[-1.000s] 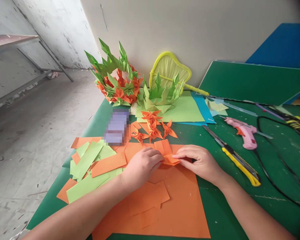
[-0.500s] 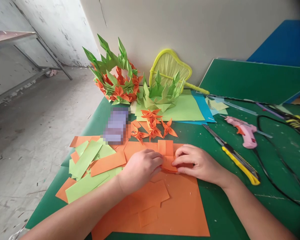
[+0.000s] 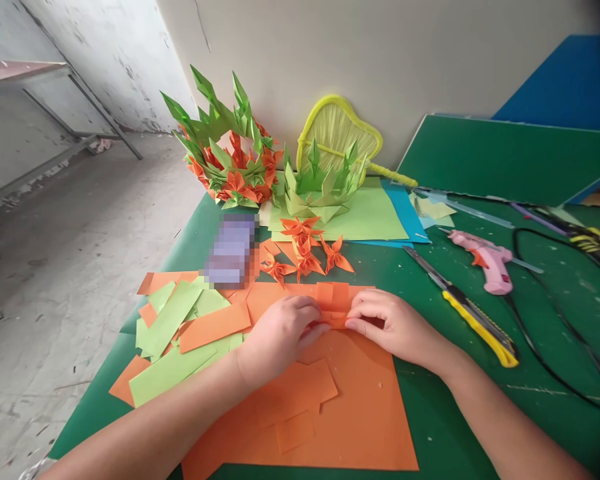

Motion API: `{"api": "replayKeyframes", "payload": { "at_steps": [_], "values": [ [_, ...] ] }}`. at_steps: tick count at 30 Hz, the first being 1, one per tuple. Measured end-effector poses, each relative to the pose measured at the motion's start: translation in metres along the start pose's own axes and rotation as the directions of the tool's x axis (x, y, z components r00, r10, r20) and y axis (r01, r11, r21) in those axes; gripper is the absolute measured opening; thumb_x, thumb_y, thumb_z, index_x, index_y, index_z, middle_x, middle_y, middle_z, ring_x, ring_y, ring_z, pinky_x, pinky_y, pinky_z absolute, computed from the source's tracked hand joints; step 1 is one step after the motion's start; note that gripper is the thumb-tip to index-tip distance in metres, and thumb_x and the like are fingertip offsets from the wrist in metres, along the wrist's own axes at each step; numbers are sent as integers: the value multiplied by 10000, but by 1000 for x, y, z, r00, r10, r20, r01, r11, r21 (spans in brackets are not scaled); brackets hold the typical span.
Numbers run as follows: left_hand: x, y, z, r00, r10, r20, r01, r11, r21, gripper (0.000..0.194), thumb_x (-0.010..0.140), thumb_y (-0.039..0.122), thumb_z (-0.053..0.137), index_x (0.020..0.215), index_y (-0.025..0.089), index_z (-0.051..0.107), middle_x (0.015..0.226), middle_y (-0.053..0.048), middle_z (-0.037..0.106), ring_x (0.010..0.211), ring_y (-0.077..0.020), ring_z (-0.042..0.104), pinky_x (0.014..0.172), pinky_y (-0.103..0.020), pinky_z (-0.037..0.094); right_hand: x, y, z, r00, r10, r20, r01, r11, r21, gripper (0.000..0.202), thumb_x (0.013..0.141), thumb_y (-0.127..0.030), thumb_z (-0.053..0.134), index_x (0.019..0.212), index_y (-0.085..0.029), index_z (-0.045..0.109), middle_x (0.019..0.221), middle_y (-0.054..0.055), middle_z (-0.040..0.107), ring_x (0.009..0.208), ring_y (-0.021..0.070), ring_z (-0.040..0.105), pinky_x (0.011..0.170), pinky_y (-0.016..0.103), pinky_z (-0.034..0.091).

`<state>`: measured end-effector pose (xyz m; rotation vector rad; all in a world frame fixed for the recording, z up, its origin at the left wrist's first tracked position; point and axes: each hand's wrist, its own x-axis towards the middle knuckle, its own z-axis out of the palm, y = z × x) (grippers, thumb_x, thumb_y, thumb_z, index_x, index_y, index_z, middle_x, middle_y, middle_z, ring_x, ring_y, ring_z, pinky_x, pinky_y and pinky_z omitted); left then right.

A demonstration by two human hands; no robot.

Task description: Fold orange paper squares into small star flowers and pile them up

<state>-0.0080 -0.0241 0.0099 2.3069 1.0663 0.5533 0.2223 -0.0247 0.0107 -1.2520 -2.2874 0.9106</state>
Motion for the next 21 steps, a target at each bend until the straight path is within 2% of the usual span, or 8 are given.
{"api": "replayKeyframes", "payload": {
  "at_steps": [3, 8, 15, 21],
  "values": [
    [0, 1, 2, 997, -82, -11, 82, 997, 1, 177, 900, 266, 562, 761, 164, 600, 820, -38, 634, 705, -148, 579, 673, -271, 470, 2, -2, 4, 997, 66, -36, -67, 997, -26, 240, 913, -275, 579, 685, -202, 585, 726, 8, 611, 745, 163, 556, 663, 286, 428],
    [3, 2, 1, 990, -142, 13, 142, 990, 6, 148, 880, 236, 592, 752, 171, 554, 755, 7, 565, 644, -116, 503, 600, -231, 414, 3, -5, 10, 991, 105, -81, -112, 990, -91, 206, 880, -248, 605, 686, -205, 549, 725, 2, 591, 732, 163, 550, 623, 273, 411],
    [1, -1, 5, 994, -105, 1, 105, 994, -33, 131, 922, 230, 532, 807, 182, 571, 792, 1, 616, 679, -117, 543, 632, -224, 408, 3, -9, 11, 986, 132, -98, -144, 981, -127, 205, 881, -240, 597, 687, -208, 537, 734, 4, 588, 735, 166, 550, 632, 275, 416],
    [0, 4, 6, 991, -132, 25, 130, 989, 64, 154, 942, 236, 483, 814, 190, 555, 736, 10, 608, 649, -127, 543, 615, -228, 389, 4, -10, 9, 988, 130, -81, -139, 982, -125, 200, 886, -238, 601, 697, -208, 541, 743, 3, 594, 756, 167, 555, 631, 268, 414]
  ]
}}
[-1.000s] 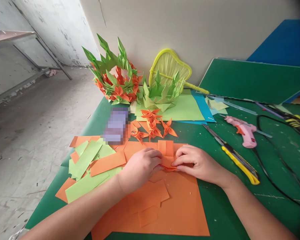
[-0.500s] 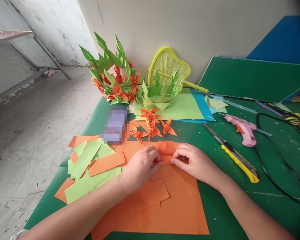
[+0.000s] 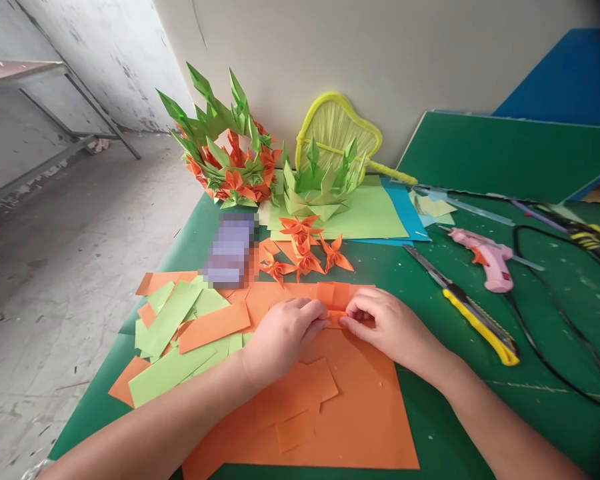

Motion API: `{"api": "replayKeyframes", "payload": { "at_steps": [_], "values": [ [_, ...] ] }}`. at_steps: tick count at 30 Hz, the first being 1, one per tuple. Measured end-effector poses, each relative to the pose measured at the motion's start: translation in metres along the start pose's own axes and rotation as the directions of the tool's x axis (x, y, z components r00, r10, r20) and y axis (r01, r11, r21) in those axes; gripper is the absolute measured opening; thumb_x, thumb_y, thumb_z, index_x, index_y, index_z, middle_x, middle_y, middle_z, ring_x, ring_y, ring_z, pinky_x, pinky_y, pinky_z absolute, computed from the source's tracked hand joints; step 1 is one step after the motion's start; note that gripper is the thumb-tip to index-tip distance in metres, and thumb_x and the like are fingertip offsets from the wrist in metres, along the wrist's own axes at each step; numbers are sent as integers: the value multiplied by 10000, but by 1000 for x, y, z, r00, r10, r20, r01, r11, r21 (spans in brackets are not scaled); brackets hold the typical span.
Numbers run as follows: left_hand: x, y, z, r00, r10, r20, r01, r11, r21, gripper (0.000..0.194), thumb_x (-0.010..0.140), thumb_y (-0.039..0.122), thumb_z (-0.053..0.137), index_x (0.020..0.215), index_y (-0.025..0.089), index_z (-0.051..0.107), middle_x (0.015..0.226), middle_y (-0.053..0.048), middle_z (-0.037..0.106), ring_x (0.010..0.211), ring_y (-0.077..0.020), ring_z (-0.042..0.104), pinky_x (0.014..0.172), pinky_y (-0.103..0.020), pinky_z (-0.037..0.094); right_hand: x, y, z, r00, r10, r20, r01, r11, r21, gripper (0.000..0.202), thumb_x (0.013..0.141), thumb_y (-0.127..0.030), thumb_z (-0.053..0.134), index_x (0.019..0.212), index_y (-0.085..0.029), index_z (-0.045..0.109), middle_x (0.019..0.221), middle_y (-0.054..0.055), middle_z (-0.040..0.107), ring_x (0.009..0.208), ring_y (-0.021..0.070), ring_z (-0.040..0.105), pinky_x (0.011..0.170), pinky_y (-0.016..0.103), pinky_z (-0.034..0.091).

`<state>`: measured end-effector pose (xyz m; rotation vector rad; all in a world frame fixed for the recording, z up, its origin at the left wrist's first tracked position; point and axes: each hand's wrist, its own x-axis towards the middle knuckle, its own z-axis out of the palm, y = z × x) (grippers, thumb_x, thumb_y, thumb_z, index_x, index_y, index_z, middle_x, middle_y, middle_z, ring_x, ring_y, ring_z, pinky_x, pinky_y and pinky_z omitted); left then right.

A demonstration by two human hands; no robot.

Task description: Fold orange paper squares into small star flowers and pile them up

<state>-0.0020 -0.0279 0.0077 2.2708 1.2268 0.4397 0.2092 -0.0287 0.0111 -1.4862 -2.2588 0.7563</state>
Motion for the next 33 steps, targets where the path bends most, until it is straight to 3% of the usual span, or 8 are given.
{"api": "replayKeyframes", "payload": {
  "at_steps": [7, 21, 26, 30, 33],
  "values": [
    [3, 9, -1, 994, -97, 45, 90, 986, 143, 184, 960, 241, 421, 808, 188, 510, 684, 19, 516, 581, -131, 460, 556, -239, 331, 0, -2, 2, 1000, 0, -9, 0, 999, -43, 213, 885, -205, 594, 692, -206, 503, 730, 0, 580, 744, 170, 534, 640, 280, 405],
    [4, 9, 0, 984, -163, 77, 151, 979, 137, 211, 964, 277, 406, 792, 196, 496, 714, 13, 490, 587, -129, 472, 565, -237, 339, -1, -8, 3, 998, 57, -27, -59, 994, -87, 248, 857, -173, 621, 722, -219, 418, 749, -15, 549, 728, 165, 524, 619, 272, 393],
    [8, 12, -4, 969, -230, 94, 223, 971, 86, 143, 935, 229, 445, 806, 193, 496, 747, -2, 583, 652, -148, 550, 588, -242, 366, 0, -11, 0, 997, 77, -19, -79, 993, -83, 278, 870, -170, 616, 716, -223, 390, 740, -22, 548, 716, 159, 528, 596, 263, 384],
    [10, 13, -5, 957, -268, 107, 264, 963, 58, 93, 906, 188, 465, 816, 194, 492, 781, -12, 638, 698, -166, 594, 620, -255, 395, 1, -12, 0, 998, 53, -18, -54, 996, -76, 254, 861, -141, 618, 718, -219, 423, 747, -18, 568, 725, 161, 536, 610, 269, 399],
    [10, 11, -4, 965, -249, 88, 244, 968, 59, 40, 905, 197, 465, 868, 200, 481, 745, 0, 620, 656, -165, 586, 587, -248, 387, 0, -10, 1, 1000, -6, -23, 5, 999, -41, 151, 874, -120, 581, 773, -221, 532, 800, -1, 612, 772, 170, 560, 662, 288, 437]
  ]
}}
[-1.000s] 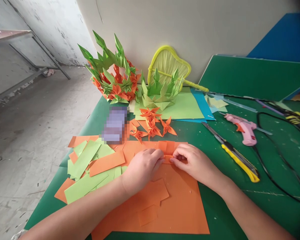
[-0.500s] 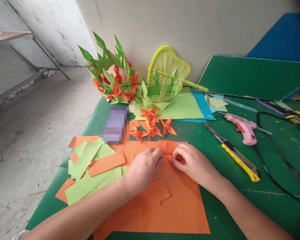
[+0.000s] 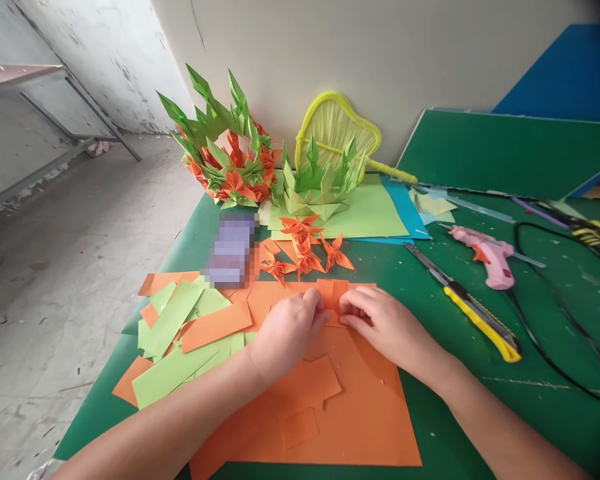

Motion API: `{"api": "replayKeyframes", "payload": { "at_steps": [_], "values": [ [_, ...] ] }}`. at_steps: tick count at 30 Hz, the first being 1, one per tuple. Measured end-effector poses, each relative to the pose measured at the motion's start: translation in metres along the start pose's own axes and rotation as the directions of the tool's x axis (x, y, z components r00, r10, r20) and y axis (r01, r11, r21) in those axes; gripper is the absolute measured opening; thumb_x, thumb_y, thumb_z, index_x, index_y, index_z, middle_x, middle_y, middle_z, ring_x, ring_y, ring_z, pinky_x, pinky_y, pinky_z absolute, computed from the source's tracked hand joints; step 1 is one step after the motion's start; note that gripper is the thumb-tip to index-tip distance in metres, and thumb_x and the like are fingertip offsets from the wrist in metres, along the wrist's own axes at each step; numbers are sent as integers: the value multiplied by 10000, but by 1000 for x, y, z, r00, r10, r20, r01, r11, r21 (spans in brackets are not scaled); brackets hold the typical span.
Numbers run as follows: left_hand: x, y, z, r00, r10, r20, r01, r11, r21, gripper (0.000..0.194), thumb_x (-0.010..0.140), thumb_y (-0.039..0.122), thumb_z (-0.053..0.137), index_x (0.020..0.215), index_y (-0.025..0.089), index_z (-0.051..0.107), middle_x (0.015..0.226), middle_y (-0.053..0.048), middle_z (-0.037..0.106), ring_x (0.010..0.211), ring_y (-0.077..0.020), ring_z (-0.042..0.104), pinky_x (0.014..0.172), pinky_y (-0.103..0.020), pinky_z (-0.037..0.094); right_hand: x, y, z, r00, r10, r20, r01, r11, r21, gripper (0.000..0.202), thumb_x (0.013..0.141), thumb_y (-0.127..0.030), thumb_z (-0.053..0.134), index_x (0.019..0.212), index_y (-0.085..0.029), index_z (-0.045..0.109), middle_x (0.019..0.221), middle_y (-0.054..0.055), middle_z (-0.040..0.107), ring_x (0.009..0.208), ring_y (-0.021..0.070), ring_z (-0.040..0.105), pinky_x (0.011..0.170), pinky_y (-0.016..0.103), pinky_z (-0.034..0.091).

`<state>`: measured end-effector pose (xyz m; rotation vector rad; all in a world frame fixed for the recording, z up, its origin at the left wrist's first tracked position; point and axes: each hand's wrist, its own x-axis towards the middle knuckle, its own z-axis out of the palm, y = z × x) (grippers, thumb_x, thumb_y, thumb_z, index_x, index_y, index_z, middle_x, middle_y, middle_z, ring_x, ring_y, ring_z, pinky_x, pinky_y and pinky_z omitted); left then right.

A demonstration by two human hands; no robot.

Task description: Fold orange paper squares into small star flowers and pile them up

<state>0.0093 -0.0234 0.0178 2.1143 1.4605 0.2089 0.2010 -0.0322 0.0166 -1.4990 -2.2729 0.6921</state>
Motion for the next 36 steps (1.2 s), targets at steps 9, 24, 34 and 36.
{"api": "replayKeyframes", "payload": {
  "at_steps": [9, 24, 34, 36],
  "values": [
    [-4, 4, 0, 996, 80, 50, -88, 976, 197, 233, 977, 207, 364, 845, 178, 554, 761, -29, 570, 627, -144, 552, 564, -240, 362, -3, 4, -2, 1000, 9, 7, -9, 999, 32, 189, 871, -105, 590, 714, -210, 604, 786, -5, 642, 765, 161, 581, 638, 273, 439],
    [-2, -7, -2, 972, 226, -63, -225, 974, 14, 272, 953, 169, 425, 801, 171, 650, 805, -26, 573, 718, -137, 554, 688, -256, 442, -7, 2, -4, 962, -266, 68, 275, 935, -223, 279, 949, -105, 441, 879, -188, 698, 841, 56, 612, 811, 186, 552, 726, 319, 449],
    [2, -13, -3, 968, 231, -94, -243, 960, -140, 217, 896, 138, 519, 766, 163, 690, 789, -28, 593, 701, -129, 568, 664, -245, 458, -8, 5, 3, 870, -481, 108, 488, 809, -327, 347, 973, -142, 368, 1117, -195, 679, 916, 90, 673, 834, 192, 564, 704, 312, 422],
    [2, -13, -5, 971, 225, -84, -235, 963, -133, 229, 895, 126, 512, 776, 163, 704, 802, -33, 597, 697, -129, 569, 665, -250, 458, -7, 4, 4, 873, -471, 122, 484, 810, -331, 361, 968, -133, 364, 1152, -205, 666, 927, 84, 672, 820, 188, 550, 694, 310, 411]
  ]
}}
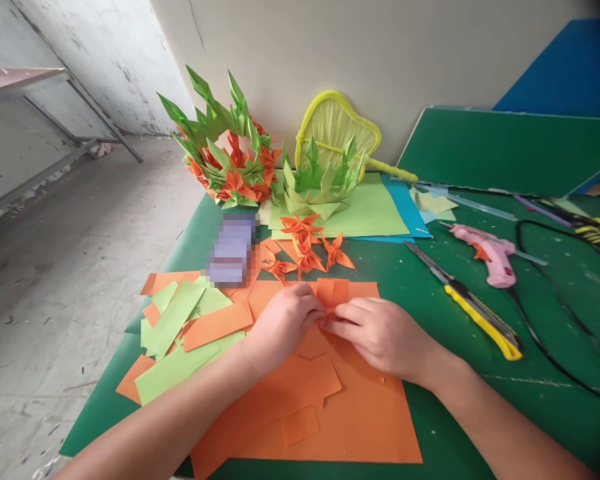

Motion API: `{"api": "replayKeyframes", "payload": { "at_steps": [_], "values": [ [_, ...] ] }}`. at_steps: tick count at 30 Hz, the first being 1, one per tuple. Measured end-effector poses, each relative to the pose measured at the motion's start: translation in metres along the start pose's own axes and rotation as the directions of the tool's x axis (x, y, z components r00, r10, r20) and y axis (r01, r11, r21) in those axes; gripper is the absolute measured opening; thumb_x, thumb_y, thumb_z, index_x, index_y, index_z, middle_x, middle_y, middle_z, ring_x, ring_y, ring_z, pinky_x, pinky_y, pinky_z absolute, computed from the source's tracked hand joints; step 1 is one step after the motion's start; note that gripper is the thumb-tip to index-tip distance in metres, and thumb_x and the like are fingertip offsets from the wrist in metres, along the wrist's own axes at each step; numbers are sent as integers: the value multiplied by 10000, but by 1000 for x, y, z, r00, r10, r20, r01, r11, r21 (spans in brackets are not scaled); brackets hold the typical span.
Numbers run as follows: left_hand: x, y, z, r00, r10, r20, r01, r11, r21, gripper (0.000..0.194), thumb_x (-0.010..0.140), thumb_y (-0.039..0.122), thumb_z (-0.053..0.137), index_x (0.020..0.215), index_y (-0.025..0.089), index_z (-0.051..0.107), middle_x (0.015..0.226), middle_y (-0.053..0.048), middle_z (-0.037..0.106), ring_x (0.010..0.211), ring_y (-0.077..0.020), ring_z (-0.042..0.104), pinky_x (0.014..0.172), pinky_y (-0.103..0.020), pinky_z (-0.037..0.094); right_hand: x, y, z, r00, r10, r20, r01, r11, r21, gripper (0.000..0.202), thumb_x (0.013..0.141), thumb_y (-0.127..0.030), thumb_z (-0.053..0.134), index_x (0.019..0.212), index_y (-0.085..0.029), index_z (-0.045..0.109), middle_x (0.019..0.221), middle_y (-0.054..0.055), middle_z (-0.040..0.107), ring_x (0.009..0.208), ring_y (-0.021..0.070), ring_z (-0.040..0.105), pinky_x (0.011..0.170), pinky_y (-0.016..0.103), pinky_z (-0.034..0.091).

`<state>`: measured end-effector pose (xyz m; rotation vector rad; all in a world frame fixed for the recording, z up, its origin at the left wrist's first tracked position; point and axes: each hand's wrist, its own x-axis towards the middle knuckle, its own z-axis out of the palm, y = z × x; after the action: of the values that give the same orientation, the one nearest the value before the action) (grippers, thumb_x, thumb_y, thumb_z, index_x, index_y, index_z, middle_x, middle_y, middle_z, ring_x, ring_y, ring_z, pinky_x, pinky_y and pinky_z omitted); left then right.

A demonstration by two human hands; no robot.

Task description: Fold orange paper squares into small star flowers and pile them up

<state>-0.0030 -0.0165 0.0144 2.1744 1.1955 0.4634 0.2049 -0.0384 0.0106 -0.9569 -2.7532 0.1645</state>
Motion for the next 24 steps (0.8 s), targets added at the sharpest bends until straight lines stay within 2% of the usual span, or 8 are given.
{"api": "replayKeyframes", "payload": {
  "at_steps": [6, 11, 16, 19, 24],
  "values": [
    [1, -3, -1, 1000, 30, 0, -30, 999, 15, 271, 906, 156, 488, 745, 162, 706, 799, -38, 587, 675, -126, 563, 648, -255, 461, 2, -1, 0, 998, 28, 48, -29, 1000, 8, 386, 958, -118, 364, 1186, -243, 650, 940, 70, 663, 812, 178, 520, 689, 303, 384],
    [2, -8, 0, 999, 37, -12, -37, 999, -8, 231, 883, 136, 515, 780, 178, 718, 798, -29, 601, 691, -126, 576, 657, -241, 465, 1, 3, 2, 998, 30, 47, -33, 998, 53, 401, 936, -108, 385, 1199, -259, 648, 992, 66, 676, 841, 182, 545, 713, 309, 412],
    [1, -9, -8, 996, 86, 6, -86, 996, -20, 239, 875, 97, 482, 831, 179, 703, 840, -28, 622, 738, -119, 586, 699, -225, 466, 1, 5, 4, 997, 60, 46, -65, 989, 134, 442, 911, -64, 378, 1205, -251, 649, 1055, 59, 683, 875, 187, 566, 746, 312, 433],
    [-1, -8, -15, 998, 61, 11, -61, 998, 28, 195, 839, 95, 496, 807, 169, 673, 799, -20, 606, 673, -112, 548, 630, -220, 442, 1, 4, 2, 996, 69, 54, -76, 987, 138, 444, 903, -57, 379, 1188, -250, 660, 1025, 58, 683, 847, 188, 558, 714, 309, 421],
    [-5, -7, -18, 996, 28, 89, -37, 994, 104, 120, 773, 133, 556, 743, 178, 664, 736, -11, 597, 654, -122, 534, 607, -227, 423, 2, 3, 1, 997, 70, 36, -75, 987, 140, 462, 898, -36, 364, 1170, -252, 669, 984, 55, 674, 816, 185, 542, 667, 302, 386]
  ]
}}
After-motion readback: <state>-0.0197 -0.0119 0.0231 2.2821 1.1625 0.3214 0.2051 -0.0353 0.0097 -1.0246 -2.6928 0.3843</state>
